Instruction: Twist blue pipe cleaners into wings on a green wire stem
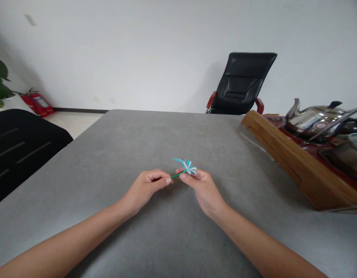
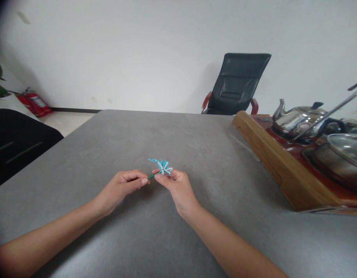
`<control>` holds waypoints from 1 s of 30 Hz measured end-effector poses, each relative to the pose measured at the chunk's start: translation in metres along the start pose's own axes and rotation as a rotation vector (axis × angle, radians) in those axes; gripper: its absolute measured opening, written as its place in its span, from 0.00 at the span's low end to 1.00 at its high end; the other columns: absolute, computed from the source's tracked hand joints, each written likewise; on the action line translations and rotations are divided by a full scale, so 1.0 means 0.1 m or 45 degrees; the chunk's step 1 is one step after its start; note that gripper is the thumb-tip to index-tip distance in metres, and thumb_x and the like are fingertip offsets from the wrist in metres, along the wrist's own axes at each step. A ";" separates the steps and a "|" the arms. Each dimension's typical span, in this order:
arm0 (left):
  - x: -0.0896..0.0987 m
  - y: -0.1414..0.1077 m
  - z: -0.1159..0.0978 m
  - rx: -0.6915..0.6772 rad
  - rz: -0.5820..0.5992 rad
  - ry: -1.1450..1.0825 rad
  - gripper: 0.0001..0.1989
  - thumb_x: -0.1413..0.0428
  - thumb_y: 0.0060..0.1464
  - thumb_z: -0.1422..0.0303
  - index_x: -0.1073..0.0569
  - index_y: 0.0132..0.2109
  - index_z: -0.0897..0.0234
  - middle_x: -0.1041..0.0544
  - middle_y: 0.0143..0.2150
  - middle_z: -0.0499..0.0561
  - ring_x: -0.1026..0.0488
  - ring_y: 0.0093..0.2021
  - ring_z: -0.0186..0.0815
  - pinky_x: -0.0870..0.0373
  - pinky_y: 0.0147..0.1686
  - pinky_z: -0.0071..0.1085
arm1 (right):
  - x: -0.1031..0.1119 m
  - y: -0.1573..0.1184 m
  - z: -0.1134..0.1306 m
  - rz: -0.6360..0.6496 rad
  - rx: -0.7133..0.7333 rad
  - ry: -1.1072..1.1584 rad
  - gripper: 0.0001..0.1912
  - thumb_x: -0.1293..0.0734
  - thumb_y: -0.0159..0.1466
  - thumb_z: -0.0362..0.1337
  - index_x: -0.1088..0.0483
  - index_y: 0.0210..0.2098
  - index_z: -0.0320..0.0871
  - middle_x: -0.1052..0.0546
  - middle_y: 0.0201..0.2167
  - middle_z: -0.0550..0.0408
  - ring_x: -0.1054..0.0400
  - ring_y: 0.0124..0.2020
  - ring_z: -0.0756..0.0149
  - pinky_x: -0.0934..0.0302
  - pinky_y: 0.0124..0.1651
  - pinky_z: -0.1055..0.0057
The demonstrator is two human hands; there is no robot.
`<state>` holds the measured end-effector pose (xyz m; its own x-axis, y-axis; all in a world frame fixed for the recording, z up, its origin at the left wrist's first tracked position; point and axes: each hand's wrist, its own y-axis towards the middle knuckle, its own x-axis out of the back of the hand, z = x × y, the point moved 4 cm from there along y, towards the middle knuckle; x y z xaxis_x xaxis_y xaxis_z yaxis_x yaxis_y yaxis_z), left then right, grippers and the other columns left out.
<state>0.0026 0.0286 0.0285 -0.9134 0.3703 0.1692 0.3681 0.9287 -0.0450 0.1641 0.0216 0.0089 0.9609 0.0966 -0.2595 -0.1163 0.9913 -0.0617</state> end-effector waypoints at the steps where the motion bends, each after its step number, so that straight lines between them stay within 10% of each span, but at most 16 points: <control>1: 0.00 0.00 -0.01 -0.028 -0.007 0.025 0.11 0.42 0.51 0.62 0.24 0.29 0.66 0.33 0.22 0.44 0.40 0.24 0.27 0.44 0.24 0.23 | 0.00 0.00 -0.01 -0.013 0.003 0.009 0.08 0.28 0.52 0.41 0.22 0.32 0.47 0.23 0.29 0.58 0.33 0.35 0.66 0.43 0.44 0.67; 9: 0.01 -0.03 -0.04 -0.309 -0.082 0.303 0.10 0.45 0.57 0.64 0.22 0.33 0.63 0.30 0.25 0.46 0.34 0.27 0.30 0.38 0.29 0.25 | -0.14 -0.05 -0.02 0.111 0.081 0.002 0.15 0.28 0.53 0.39 0.27 0.41 0.47 0.24 0.42 0.55 0.32 0.46 0.62 0.42 0.51 0.64; 13: -0.02 -0.05 -0.03 -0.408 -0.101 0.398 0.09 0.45 0.58 0.65 0.21 0.36 0.61 0.28 0.27 0.47 0.32 0.29 0.30 0.37 0.30 0.24 | -0.29 -0.09 -0.14 0.302 -0.042 0.042 0.19 0.28 0.52 0.39 0.32 0.42 0.46 0.28 0.31 0.59 0.34 0.31 0.69 0.39 0.33 0.72; 19: -0.05 -0.06 -0.03 -0.382 -0.151 0.433 0.09 0.46 0.58 0.67 0.22 0.34 0.63 0.27 0.27 0.47 0.32 0.29 0.30 0.38 0.30 0.25 | -0.24 -0.10 -0.16 0.070 -0.046 -0.017 0.14 0.30 0.54 0.42 0.34 0.36 0.43 0.43 0.19 0.67 0.52 0.18 0.76 0.56 0.21 0.75; 30: -0.09 -0.02 0.11 -0.213 -0.077 0.330 0.09 0.46 0.57 0.65 0.25 0.36 0.66 0.27 0.29 0.48 0.32 0.30 0.31 0.37 0.32 0.26 | -0.16 -0.06 -0.19 -0.085 -0.008 0.018 0.12 0.30 0.55 0.43 0.32 0.29 0.41 0.40 0.19 0.64 0.58 0.17 0.77 0.61 0.20 0.73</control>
<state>0.0077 0.0237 0.0166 -0.8678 0.2765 0.4128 0.3574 0.9246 0.1321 0.1449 0.0120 -0.0049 0.9629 0.0286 -0.2684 -0.0533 0.9949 -0.0853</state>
